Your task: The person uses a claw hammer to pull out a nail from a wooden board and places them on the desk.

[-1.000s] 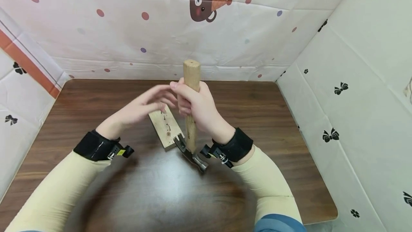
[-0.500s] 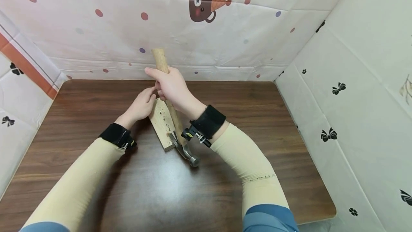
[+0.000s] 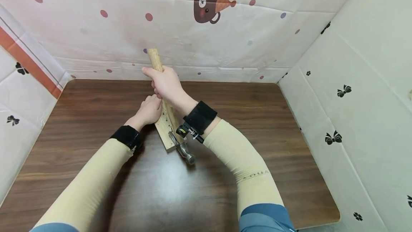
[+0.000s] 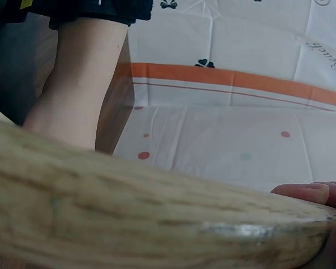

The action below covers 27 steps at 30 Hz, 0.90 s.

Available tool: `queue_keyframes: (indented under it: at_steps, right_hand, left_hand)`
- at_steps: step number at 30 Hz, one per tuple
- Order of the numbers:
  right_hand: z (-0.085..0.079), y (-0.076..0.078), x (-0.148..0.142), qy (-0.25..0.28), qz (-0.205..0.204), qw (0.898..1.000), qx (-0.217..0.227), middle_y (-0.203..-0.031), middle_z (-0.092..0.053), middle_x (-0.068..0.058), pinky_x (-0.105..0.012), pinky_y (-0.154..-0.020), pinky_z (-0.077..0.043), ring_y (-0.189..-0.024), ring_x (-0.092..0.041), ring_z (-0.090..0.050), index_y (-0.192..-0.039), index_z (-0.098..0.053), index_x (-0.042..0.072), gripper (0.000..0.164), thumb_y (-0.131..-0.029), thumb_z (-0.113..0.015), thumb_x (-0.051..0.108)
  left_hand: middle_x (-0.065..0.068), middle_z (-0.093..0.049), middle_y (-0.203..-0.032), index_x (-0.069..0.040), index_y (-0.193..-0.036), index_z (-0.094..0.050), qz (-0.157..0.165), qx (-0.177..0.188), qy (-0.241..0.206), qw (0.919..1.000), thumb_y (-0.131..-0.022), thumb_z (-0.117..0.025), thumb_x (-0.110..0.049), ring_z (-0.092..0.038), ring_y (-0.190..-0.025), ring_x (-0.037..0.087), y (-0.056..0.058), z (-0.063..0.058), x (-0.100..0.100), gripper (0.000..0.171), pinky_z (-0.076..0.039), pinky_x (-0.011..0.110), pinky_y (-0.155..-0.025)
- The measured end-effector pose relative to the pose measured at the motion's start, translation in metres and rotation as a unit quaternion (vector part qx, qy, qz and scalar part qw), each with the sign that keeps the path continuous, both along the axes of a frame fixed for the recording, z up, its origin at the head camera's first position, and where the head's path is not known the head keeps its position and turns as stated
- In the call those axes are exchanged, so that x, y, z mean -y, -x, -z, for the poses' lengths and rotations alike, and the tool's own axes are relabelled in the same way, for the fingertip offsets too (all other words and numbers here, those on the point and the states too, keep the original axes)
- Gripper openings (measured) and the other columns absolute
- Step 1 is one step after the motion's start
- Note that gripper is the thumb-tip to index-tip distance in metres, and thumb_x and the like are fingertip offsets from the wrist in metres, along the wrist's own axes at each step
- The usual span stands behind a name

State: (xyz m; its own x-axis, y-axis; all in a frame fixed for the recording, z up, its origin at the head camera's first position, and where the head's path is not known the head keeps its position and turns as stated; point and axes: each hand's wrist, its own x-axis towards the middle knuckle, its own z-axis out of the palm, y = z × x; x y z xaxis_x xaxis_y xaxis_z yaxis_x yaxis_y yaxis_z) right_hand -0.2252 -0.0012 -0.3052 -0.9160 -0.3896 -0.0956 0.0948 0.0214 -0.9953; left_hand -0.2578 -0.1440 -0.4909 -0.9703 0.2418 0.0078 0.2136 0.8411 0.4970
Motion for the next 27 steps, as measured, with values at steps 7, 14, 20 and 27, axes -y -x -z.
queue_keyframes:
  at_steps: [7, 14, 20, 27]
  right_hand:
    - [0.0, 0.006, 0.007, -0.014, 0.011, 1.0, -0.004, -0.063, -0.035, 0.004, -0.028, -0.049, -0.033, -0.049, -0.01, -0.034, -0.084, -0.045, 0.013, 0.035, -0.11, -0.063, 0.027]
    - [0.0, 0.008, 0.012, -0.026, 0.021, 0.999, -0.013, -0.062, -0.036, 0.003, -0.028, -0.046, -0.034, -0.049, -0.012, -0.035, -0.085, -0.044, 0.014, 0.035, -0.109, -0.064, 0.03]
    - [-0.002, 0.008, 0.016, -0.021, 0.026, 0.999, -0.028, -0.06, -0.037, 0.003, -0.027, -0.046, -0.033, -0.049, -0.012, -0.035, -0.086, -0.046, 0.014, 0.033, -0.109, -0.064, 0.03]
    - [-0.005, 0.005, 0.02, 0.001, 0.024, 0.999, -0.04, -0.059, -0.036, 0.002, -0.027, -0.046, -0.031, -0.048, -0.012, -0.034, -0.089, -0.049, 0.013, 0.031, -0.109, -0.064, 0.03]
  left_hand:
    - [0.023, -0.056, -0.133, 0.002, -0.138, -0.055, 0.004, 0.02, 0.007, 0.9998, -0.115, -0.026, -0.015, -0.048, -0.119, 0.043, -0.001, -0.004, -0.001, 0.041, -0.043, 0.062, -0.095]
    - [0.023, -0.055, -0.137, 0.001, -0.142, -0.053, 0.011, 0.022, 0.013, 0.9996, -0.116, -0.025, -0.017, -0.047, -0.121, 0.043, 0.0, -0.003, 0.0, 0.042, -0.043, 0.061, -0.095]
    - [0.023, -0.052, -0.145, -0.001, -0.151, -0.048, 0.013, 0.027, 0.012, 0.9995, -0.117, -0.025, -0.017, -0.046, -0.124, 0.043, 0.0, -0.005, 0.0, 0.045, -0.042, 0.061, -0.099]
    - [0.023, -0.052, -0.147, -0.001, -0.154, -0.047, 0.01, 0.029, 0.01, 0.9995, -0.117, -0.026, -0.017, -0.045, -0.125, 0.042, 0.0, -0.005, 0.002, 0.046, -0.042, 0.061, -0.1]
